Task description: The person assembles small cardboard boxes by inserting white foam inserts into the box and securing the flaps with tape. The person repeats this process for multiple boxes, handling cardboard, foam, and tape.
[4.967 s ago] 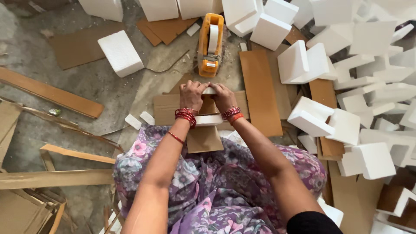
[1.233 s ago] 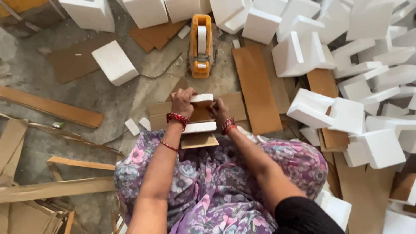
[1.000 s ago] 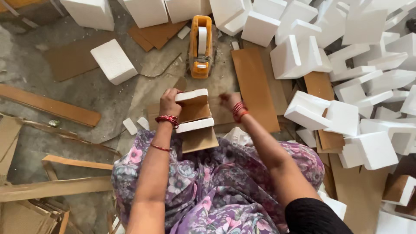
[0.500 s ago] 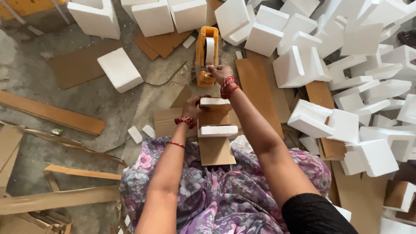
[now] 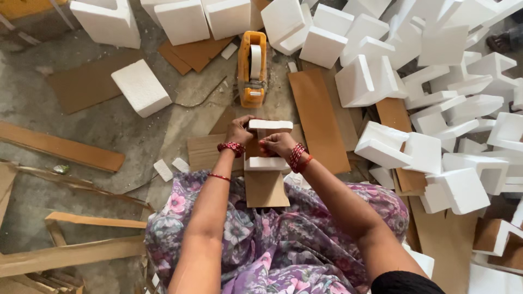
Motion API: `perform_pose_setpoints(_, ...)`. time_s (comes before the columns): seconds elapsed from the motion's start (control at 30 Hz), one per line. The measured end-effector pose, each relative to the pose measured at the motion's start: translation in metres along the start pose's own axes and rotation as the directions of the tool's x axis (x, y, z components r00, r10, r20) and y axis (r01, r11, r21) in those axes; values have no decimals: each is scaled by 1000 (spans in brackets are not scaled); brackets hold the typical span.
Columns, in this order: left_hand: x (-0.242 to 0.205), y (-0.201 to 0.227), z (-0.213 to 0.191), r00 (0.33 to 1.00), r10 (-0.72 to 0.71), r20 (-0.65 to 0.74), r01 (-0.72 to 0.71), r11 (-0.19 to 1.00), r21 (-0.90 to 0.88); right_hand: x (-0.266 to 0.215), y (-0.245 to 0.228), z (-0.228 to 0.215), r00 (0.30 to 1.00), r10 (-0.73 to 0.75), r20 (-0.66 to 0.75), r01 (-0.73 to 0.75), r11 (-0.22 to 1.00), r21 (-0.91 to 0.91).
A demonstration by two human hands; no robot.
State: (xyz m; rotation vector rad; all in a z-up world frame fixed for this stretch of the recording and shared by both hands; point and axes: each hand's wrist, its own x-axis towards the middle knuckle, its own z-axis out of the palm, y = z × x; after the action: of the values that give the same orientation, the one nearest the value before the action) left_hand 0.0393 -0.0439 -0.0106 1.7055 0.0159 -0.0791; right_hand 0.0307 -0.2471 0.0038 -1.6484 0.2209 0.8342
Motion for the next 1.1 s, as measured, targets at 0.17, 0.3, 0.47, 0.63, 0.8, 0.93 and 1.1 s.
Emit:
perform_pose_setpoints(0.17,-6,-4,5,999,40,25,-39,999,-37,12,13,-4,984,149,99,-106,931,-349)
perform_pose_setpoints(0.3,-5,-9,8,997,56,46,-53,997,-62,47,40,-9,980,200,5,-192,949,-249)
perform_pose_setpoints(0.47,-1,-12,-17,909,-1,417,174,909,-379,92,76,-10,988,147,56,-116,923,-366)
perform_pose_setpoints(0.63,5,-19,-12,943,42,331,51,963,-265,109,88,-9,974,-222,36,204,803,-560)
perform_pose_setpoints(0.8,-3,-38,8,981,-155,116,164,984,-71,73,65,9,966,-149,-211,-46,705,-708)
perform_pose_setpoints(0.93,2,-59,12,999,-26,-26,31,979,201,31,-1,8,966,-255,-36,78,422,-903)
perform_pose_setpoints(1.1,-1,-81,20,995,96,25,-98,993,66,34,-86,-9,861,-421,-287,131,727,-674)
